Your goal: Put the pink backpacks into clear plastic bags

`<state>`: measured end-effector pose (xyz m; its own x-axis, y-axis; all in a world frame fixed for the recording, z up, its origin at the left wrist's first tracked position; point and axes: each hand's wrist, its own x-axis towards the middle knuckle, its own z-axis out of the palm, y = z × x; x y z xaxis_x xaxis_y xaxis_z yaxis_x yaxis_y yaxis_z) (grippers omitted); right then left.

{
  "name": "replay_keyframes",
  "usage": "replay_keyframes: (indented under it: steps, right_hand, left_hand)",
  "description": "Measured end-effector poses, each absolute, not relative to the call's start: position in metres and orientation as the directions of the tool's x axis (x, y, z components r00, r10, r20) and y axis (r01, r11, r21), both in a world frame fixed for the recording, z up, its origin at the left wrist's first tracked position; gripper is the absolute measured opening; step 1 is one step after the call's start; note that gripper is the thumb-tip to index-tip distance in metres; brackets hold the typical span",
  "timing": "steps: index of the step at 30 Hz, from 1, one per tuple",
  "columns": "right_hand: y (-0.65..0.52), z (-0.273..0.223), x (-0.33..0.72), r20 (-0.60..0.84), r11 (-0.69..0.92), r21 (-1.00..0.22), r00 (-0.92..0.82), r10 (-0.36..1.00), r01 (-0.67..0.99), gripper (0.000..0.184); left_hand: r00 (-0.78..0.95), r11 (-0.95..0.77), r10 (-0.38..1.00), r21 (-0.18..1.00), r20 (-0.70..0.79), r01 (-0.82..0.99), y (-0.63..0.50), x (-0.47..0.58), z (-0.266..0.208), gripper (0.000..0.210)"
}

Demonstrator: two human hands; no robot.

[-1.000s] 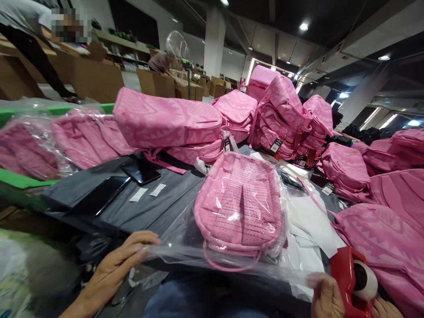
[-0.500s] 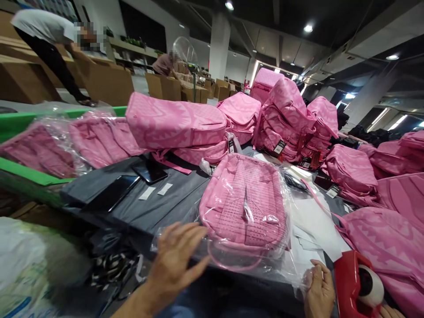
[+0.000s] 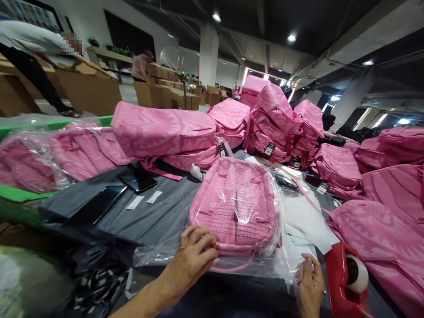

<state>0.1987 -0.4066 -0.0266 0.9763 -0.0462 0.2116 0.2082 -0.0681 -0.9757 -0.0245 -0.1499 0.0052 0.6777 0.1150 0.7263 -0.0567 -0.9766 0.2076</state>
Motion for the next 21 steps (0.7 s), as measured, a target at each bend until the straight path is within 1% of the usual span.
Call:
replay_keyframes:
  steps: [3,4,5,6,7,9,10,12,15,18,21]
  right_hand:
    - [-0.406,-0.025,0.199,0.224,-0.042,-0.974,0.974,-0.042,0.223,0.077]
    - [-0.407,-0.026,0.199,0.235,-0.034,-0.972,0.971,-0.046,0.234,0.076]
    - [-0.409,-0.027,0.2,0.247,-0.029,-0.969,0.967,-0.057,0.245,0.075]
    - [-0.41,-0.028,0.201,0.257,-0.028,-0.966,0.964,-0.07,0.256,0.073]
    - [-0.412,-0.03,0.202,0.264,-0.031,-0.965,0.961,-0.079,0.262,0.072]
    - [-0.416,-0.032,0.204,0.27,-0.05,-0.962,0.959,-0.086,0.267,0.071]
    - [-0.417,-0.033,0.206,0.27,-0.068,-0.962,0.959,-0.081,0.265,0.071]
    - [-0.417,-0.033,0.21,0.25,-0.123,-0.962,0.967,-0.049,0.243,0.074]
    - [-0.411,-0.032,0.218,0.156,-0.169,-0.973,0.988,0.019,0.157,0.081]
    - [-0.402,-0.03,0.225,0.04,-0.118,-0.992,0.997,0.07,0.048,0.086]
    - [-0.403,-0.027,0.228,-0.033,-0.065,-0.998,0.996,0.084,-0.028,0.084]
  left_hand:
    - [0.623,-0.98,0.094,0.182,0.777,-0.08,-0.145,-0.018,0.01,0.018]
    - [0.63,-0.975,0.087,0.196,0.772,-0.105,-0.142,-0.014,0.013,0.021]
    - [0.667,-0.96,0.089,0.241,0.74,-0.139,-0.139,-0.011,0.017,0.024]
    - [0.726,-0.932,0.103,0.321,0.68,-0.169,-0.134,-0.007,0.021,0.025]
    - [0.796,-0.884,0.127,0.431,0.592,-0.179,-0.129,-0.003,0.026,0.025]
    - [0.912,-0.746,0.174,0.654,0.371,-0.124,-0.12,0.004,0.034,0.027]
    - [0.941,-0.674,0.194,0.735,0.278,-0.078,-0.115,0.007,0.036,0.029]
    - [0.967,-0.569,0.209,0.822,0.148,-0.002,-0.11,0.012,0.039,0.031]
    - [0.974,-0.498,0.214,0.866,0.079,0.039,-0.108,0.016,0.039,0.03]
    - [0.974,-0.461,0.223,0.885,0.041,0.068,-0.11,0.017,0.037,0.033]
    - [0.972,-0.433,0.233,0.895,-0.006,0.11,-0.111,0.018,0.038,0.036]
